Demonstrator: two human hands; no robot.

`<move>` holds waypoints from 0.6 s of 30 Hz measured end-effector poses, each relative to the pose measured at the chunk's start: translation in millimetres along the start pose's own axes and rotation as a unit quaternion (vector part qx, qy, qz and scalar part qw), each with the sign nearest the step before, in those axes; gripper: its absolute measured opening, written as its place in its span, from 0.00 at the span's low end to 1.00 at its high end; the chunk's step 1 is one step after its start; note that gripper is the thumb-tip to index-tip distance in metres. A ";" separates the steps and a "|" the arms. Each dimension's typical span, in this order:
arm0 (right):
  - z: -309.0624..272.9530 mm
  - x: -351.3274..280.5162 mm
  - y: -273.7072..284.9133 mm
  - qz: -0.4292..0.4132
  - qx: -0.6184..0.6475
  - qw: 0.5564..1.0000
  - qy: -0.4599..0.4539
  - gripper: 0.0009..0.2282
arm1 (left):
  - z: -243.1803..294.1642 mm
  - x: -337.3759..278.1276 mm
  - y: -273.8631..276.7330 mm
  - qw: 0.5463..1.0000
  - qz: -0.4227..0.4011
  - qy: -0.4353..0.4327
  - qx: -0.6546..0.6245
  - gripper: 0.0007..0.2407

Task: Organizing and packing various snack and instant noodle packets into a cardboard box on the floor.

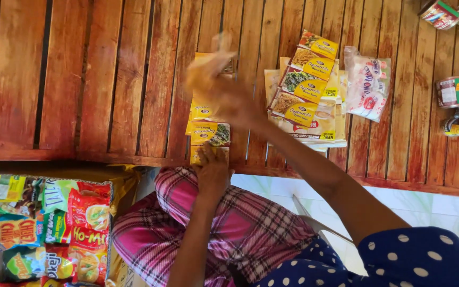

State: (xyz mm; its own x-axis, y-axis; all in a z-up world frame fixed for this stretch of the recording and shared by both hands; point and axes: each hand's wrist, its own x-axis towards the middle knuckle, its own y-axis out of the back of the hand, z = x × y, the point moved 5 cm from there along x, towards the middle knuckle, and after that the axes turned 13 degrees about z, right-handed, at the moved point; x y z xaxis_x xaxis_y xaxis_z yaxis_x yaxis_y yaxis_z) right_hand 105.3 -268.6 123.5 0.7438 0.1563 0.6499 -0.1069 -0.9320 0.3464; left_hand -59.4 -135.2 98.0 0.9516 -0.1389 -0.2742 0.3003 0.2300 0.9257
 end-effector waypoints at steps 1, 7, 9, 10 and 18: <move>-17.1 -7.7 -14.3 -0.004 0.004 1.000 0.000 0.22 | -2.7 0.7 -2.9 1.000 0.000 0.006 -0.001 0.36; -1.2 -28.3 -78.1 -0.218 -0.226 0.945 0.087 0.24 | -8.7 5.2 -2.1 0.998 -0.058 0.023 -0.007 0.34; 30.8 -5.5 -73.2 -0.164 -0.240 0.957 0.004 0.18 | -7.4 6.1 -2.6 0.997 -0.070 0.020 -0.011 0.33; 43.1 -3.8 -70.9 -0.165 -0.241 0.956 -0.003 0.18 | -6.3 2.4 -2.4 0.997 -0.075 0.018 -0.012 0.33; 147.3 62.0 -26.5 -0.037 -0.461 0.887 0.013 0.15 | -7.3 3.2 10.2 0.998 -0.033 0.014 -0.053 0.32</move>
State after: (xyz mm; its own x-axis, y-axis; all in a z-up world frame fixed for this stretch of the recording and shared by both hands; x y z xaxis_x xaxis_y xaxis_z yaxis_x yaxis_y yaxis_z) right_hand 251.4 -282.4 54.9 0.7567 0.2240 0.6142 -0.5618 -0.2574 0.7862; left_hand -52.7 -126.3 104.7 0.9309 -0.1296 -0.3416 0.3653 0.3227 0.8732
